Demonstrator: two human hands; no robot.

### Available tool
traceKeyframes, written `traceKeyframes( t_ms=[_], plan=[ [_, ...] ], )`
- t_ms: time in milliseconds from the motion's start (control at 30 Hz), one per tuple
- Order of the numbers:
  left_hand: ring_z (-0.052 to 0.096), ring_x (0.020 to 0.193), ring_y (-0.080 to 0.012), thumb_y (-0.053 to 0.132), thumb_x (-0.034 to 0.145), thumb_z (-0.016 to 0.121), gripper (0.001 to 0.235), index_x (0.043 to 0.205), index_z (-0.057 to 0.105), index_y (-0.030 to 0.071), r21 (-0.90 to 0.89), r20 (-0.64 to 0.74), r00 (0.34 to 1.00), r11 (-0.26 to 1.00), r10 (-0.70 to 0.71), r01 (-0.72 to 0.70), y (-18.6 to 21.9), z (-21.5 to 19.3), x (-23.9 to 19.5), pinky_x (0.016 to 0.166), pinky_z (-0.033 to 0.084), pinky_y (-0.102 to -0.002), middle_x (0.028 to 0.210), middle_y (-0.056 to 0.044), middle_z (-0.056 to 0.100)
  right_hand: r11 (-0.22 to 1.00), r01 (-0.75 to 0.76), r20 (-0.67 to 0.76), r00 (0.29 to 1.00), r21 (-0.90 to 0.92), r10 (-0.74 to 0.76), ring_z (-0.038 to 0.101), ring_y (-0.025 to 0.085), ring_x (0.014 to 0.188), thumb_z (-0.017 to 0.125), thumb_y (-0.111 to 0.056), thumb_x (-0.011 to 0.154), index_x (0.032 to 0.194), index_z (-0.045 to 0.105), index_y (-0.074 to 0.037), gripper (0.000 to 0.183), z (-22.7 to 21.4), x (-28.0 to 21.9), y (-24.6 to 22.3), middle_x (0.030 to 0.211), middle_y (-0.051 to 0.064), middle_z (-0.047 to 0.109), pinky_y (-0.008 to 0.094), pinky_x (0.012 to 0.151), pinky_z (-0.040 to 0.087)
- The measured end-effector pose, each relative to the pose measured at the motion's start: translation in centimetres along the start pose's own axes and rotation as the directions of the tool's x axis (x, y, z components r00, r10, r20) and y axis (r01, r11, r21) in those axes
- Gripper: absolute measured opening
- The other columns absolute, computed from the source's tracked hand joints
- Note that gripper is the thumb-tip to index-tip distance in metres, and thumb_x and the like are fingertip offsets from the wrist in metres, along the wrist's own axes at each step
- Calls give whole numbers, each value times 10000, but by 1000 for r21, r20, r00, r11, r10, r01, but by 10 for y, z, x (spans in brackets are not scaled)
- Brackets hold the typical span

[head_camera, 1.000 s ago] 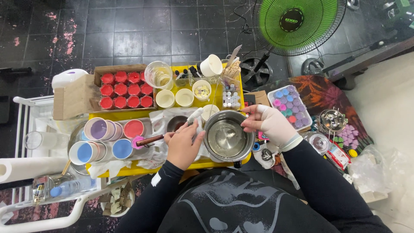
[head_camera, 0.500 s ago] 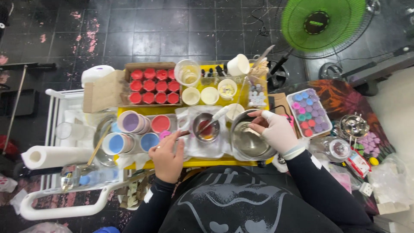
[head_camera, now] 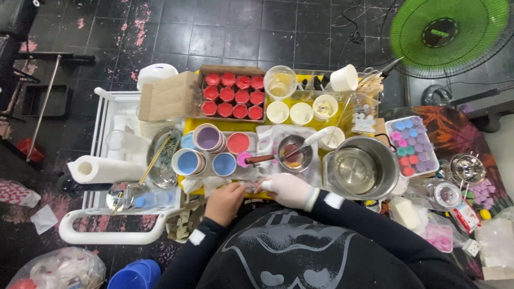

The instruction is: The person stirs red melted wax in a small metal pot set over a larger pot, adds dye or scent from small bottles, and pours the wax into plastic cups on the work table. At the end the person tears a paper towel from a roll and wipes their gloved hand and the work surface.

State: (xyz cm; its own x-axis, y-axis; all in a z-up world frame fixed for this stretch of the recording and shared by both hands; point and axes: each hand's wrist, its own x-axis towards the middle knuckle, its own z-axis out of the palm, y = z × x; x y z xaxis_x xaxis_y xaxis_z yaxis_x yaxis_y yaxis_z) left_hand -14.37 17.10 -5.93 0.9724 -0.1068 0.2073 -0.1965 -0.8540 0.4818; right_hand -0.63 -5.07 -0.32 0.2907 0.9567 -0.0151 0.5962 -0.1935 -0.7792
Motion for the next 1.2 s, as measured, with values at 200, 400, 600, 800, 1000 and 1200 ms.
traceKeyframes(
  t_ms=[200,400,600,800,1000,1200],
  plan=[
    [691,820,-276,137,828,664,224,1048,706,122,-9,85,996,999,-31,32,2,11,6,680,544,-402,977,-34,683,965,156,172,978,-211,-120,623,348,1080,613,-50,846,1137,688,-116,308,59,25,48,1088,118,659,440,909,505],
    [694,837,-263,125,837,653,180,1011,696,116,2,106,994,1000,4,-5,-4,17,3,686,548,-389,1034,-16,691,900,147,88,989,-411,-121,651,321,995,630,-140,851,989,666,-80,155,81,24,67,988,102,668,421,854,532],
    [674,782,-252,253,938,706,129,996,719,138,54,149,988,998,-51,43,11,1,15,670,534,-389,941,-31,685,871,-174,-177,979,-459,102,670,282,946,702,-181,828,867,684,-120,75,-6,10,1,907,65,677,414,829,540],
    [587,1122,-217,187,922,695,263,1185,707,192,237,-288,935,961,207,-140,39,-19,62,953,434,-378,1138,17,684,544,-380,-435,900,-748,30,643,335,1036,711,-248,676,973,727,-82,340,-75,2,8,982,108,708,519,995,407],
    [597,1112,-239,278,880,650,351,1218,689,192,369,-128,980,925,150,-93,39,10,108,912,342,-431,1011,-19,662,339,-515,-292,796,-787,530,619,351,1151,615,-173,877,1021,734,-100,201,-70,15,76,1018,114,728,555,1205,172],
    [629,839,-219,202,955,613,323,1263,706,236,260,43,999,965,23,-34,28,29,109,925,350,-416,826,-29,624,382,-475,-205,798,-793,567,698,296,965,583,-118,899,982,736,-118,174,-85,9,73,955,110,707,570,1240,167]
  ],
)
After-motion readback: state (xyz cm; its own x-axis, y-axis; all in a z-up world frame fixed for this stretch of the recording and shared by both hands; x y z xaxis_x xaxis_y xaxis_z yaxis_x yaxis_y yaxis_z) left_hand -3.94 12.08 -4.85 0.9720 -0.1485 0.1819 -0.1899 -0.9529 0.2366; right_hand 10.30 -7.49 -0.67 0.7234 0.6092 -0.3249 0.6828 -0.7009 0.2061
